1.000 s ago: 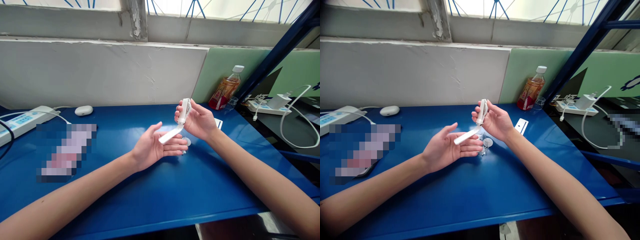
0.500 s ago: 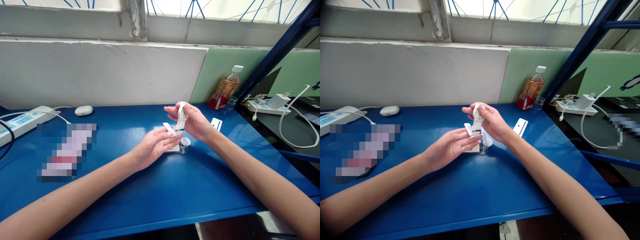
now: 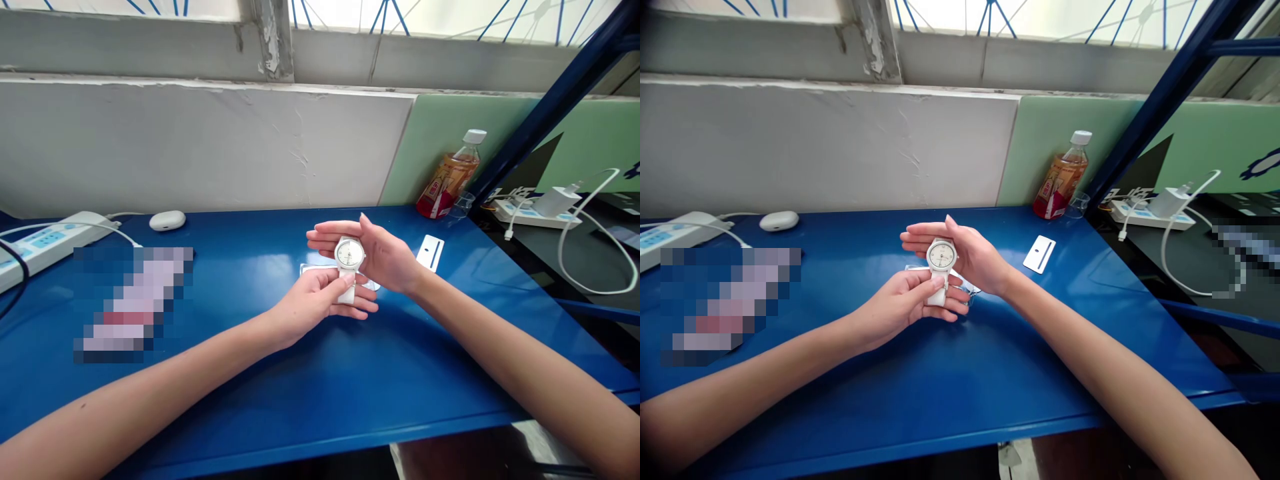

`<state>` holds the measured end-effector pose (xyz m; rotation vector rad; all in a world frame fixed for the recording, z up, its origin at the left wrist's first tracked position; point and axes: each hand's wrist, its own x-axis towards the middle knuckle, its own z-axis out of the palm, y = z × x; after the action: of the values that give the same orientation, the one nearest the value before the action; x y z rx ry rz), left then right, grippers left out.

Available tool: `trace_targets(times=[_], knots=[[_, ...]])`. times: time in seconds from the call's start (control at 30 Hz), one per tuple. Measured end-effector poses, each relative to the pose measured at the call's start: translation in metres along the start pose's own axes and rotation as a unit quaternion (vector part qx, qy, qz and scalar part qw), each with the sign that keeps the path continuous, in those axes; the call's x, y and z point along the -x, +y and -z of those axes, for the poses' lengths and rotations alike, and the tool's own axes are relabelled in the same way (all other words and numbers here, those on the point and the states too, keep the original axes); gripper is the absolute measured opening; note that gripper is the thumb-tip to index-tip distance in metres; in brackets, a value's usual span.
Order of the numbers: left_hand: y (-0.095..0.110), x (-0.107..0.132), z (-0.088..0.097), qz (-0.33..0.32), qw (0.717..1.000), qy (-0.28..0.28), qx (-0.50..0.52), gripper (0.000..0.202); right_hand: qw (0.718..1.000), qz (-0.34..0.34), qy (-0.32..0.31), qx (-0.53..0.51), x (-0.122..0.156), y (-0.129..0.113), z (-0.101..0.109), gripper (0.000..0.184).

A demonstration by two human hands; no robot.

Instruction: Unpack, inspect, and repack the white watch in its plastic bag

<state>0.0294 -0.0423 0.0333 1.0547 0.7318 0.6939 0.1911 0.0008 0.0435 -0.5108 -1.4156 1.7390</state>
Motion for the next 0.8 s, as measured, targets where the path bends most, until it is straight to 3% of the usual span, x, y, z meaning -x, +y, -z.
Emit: trace_targets(times=[0.13, 0.43, 0.8], knots=[[-0.001, -0.001, 0.000, 0.020, 0.999, 0.036, 0.017, 0.026, 0.998, -0.022, -0.018, -0.061, 0.001, -0.005, -0.005, 0.063], [0.003, -0.001, -0.002, 0.032, 0.998, 0.059, 0.010, 0.025, 0.996, -0.052, -0.013, -0.075, 0.001, -0.010, 0.000, 0.076], [0.000, -0.007, 0.009, -0.019, 0.993, 0.118, 0.002, 0.018, 0.999, -0.020, 0.021, -0.033, -0.001, -0.004, -0.004, 0.067]])
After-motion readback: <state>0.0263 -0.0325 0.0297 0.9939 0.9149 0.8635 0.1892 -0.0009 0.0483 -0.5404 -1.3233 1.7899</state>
